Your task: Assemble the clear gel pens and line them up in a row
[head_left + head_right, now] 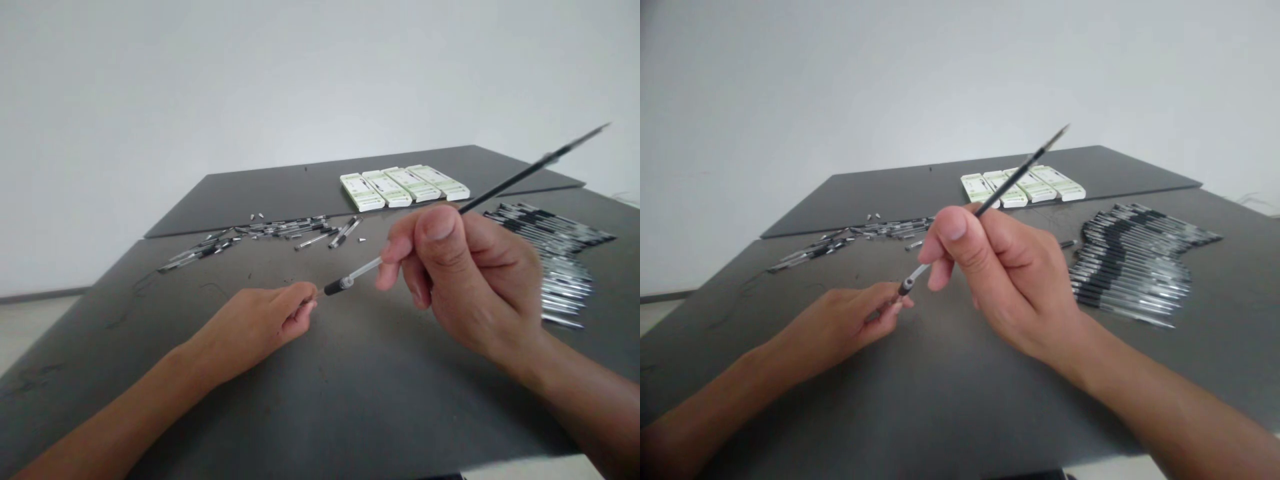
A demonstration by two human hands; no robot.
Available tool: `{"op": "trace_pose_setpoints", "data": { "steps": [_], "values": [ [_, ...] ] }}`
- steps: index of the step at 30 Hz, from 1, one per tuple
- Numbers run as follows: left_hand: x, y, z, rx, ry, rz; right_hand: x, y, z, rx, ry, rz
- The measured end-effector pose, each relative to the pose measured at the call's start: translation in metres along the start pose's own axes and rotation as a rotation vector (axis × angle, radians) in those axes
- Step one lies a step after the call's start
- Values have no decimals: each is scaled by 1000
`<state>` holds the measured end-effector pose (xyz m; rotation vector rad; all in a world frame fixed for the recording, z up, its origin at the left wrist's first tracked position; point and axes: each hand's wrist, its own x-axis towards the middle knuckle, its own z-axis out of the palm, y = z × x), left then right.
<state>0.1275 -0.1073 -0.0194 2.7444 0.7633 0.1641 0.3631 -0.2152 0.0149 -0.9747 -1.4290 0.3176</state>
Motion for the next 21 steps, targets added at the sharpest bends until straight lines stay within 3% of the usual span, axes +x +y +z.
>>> {"op": "trace_pose_setpoints", "data": {
  "steps": [21],
  "values": [
    [1,-1,1,13,-27,-12,2,-1,-1,-15,-26,22]
  ]
}}
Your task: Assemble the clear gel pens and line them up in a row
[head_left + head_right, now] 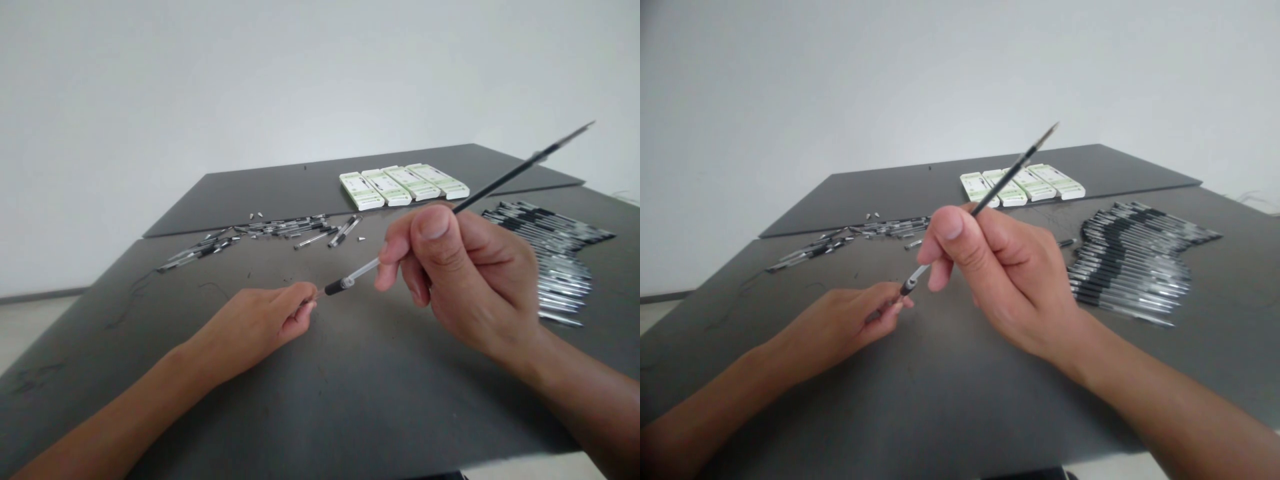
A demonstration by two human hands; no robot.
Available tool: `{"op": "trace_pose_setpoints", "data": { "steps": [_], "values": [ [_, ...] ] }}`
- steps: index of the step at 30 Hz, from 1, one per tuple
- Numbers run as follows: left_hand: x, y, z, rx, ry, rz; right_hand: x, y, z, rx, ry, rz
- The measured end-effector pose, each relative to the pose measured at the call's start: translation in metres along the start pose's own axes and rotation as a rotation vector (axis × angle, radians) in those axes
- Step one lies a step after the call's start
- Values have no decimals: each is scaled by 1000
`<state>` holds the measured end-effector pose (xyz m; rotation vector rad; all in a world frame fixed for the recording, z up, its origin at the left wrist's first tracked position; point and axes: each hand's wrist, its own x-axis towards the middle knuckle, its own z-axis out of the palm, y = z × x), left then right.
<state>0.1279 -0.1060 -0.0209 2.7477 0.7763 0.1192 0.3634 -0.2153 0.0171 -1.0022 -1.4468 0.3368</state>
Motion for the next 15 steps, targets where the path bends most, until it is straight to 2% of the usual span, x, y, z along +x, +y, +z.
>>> {"op": "trace_pose_setpoints", "data": {
  "steps": [15],
  "values": [
    [0,-1,0,16,30,31,1,0,1,-2,-9,-10]
  ]
}}
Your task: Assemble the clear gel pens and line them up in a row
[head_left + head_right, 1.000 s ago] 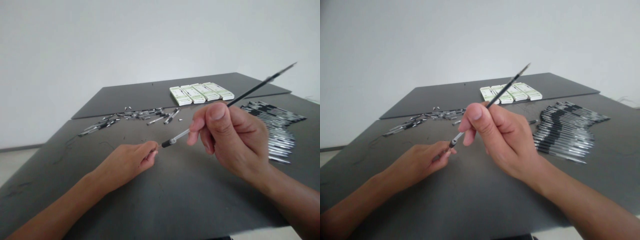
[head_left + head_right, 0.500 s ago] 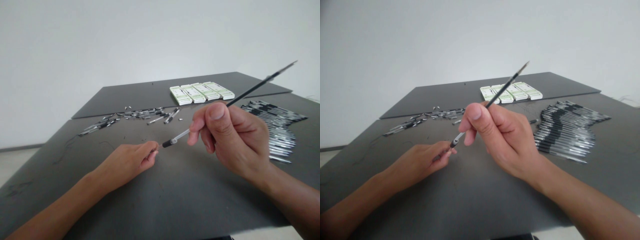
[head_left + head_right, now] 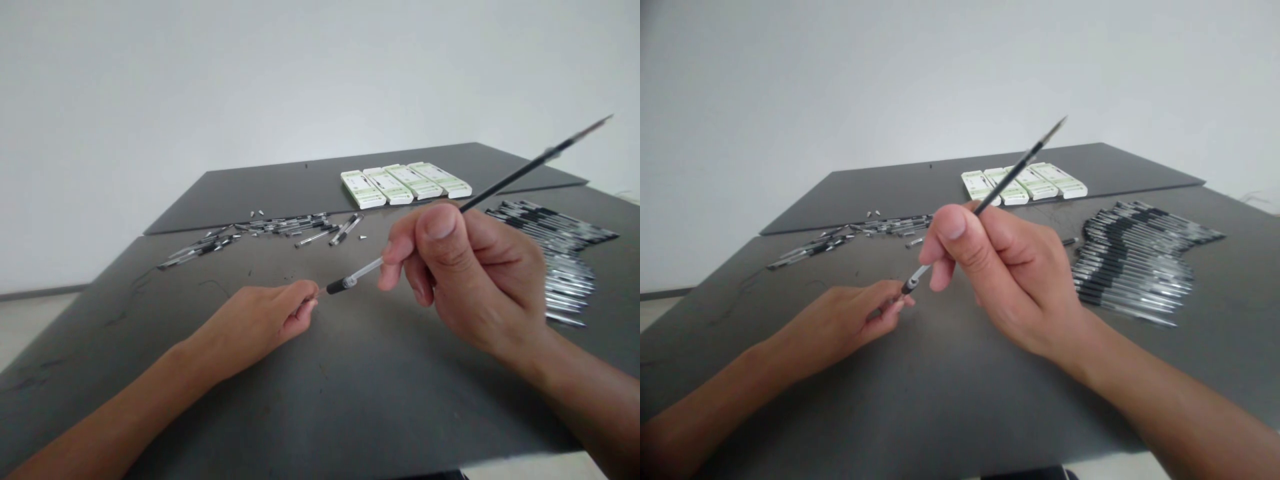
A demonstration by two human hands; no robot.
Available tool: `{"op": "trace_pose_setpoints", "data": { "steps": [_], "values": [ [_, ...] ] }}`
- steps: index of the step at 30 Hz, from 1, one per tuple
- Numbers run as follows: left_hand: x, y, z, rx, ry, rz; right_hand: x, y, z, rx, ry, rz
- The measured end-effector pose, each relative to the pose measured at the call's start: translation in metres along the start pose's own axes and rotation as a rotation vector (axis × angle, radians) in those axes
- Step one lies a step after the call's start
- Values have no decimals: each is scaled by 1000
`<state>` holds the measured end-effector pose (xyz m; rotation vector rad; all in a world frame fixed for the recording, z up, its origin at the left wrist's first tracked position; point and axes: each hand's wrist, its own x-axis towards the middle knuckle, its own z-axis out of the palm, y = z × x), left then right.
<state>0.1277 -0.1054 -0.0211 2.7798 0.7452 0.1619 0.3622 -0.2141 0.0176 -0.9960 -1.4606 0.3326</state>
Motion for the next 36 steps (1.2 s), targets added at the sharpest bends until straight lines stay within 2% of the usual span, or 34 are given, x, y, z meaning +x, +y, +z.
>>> {"op": "trace_pose_setpoints", "data": {
  "steps": [18,21,24,26,28,30,34,36],
  "values": [
    [0,1,-1,-7,-41,-28,0,-1,0,-8,-6,-6],
    [0,2,0,-19,-42,-24,1,1,-1,-109,-95,-27],
    [0,4,1,-31,-52,-35,4,5,-2,-224,-219,-109],
    [0,5,1,-38,-48,-51,7,8,-3,-211,-295,-140],
    [0,5,0,-57,-38,-64,12,12,-9,-160,-336,-96],
    [0,4,-1,-81,-20,-85,19,17,-21,-132,-277,-38],
    [1,2,0,-113,-19,-125,41,36,-61,-251,102,-75],
    [1,0,2,-126,-21,-129,50,50,-81,-406,209,-67]
  ]
}}
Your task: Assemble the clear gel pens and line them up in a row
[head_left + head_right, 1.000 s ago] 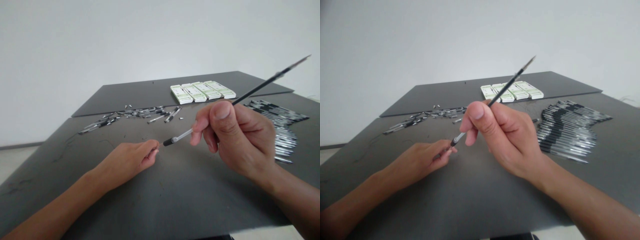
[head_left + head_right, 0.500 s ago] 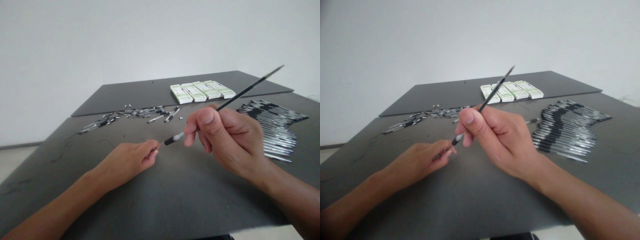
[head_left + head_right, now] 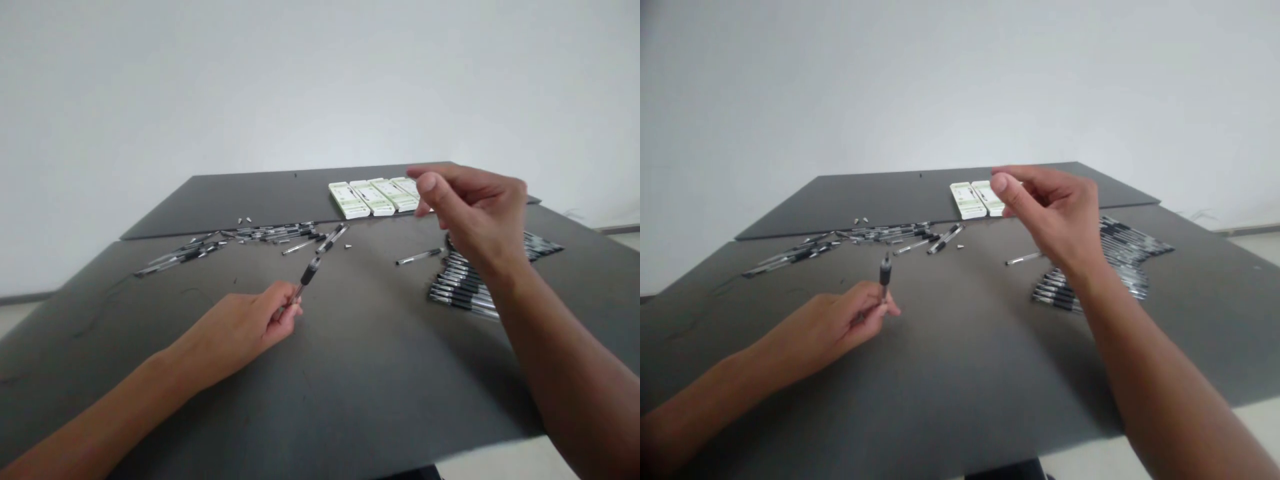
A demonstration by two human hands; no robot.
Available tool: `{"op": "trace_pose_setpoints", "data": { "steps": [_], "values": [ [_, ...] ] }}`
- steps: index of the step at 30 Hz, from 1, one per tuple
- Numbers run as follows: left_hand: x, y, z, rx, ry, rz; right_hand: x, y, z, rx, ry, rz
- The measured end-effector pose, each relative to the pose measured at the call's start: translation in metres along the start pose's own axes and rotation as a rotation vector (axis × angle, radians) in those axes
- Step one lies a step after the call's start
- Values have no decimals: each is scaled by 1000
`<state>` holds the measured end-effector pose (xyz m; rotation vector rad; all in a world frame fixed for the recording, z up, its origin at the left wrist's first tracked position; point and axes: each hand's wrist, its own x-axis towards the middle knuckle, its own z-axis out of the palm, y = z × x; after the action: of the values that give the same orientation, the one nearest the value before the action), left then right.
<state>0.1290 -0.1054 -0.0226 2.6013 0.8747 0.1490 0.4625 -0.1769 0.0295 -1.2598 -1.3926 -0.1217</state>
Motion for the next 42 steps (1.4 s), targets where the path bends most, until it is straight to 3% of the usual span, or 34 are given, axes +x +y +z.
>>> {"op": "trace_pose_setpoints", "data": {
  "steps": [2,4,7,9,14,20,28,42],
  "values": [
    [1,-3,2,-16,14,0,5,21,-3,-172,-68,29],
    [1,-5,4,-29,15,1,3,38,3,-337,-286,17],
    [2,-5,4,-29,-10,-9,-11,56,27,-493,-611,-70],
    [2,-3,3,-17,-25,-20,-21,61,46,-532,-691,-101],
    [2,1,0,16,-28,-12,-29,65,69,-654,-695,-105],
    [2,0,0,32,13,33,-26,71,73,-719,-686,-78],
    [1,-2,-1,61,-18,28,-27,67,79,-742,-716,-130],
    [6,-8,-2,-37,-16,22,-26,54,59,-565,-947,-193]
  ]
}}
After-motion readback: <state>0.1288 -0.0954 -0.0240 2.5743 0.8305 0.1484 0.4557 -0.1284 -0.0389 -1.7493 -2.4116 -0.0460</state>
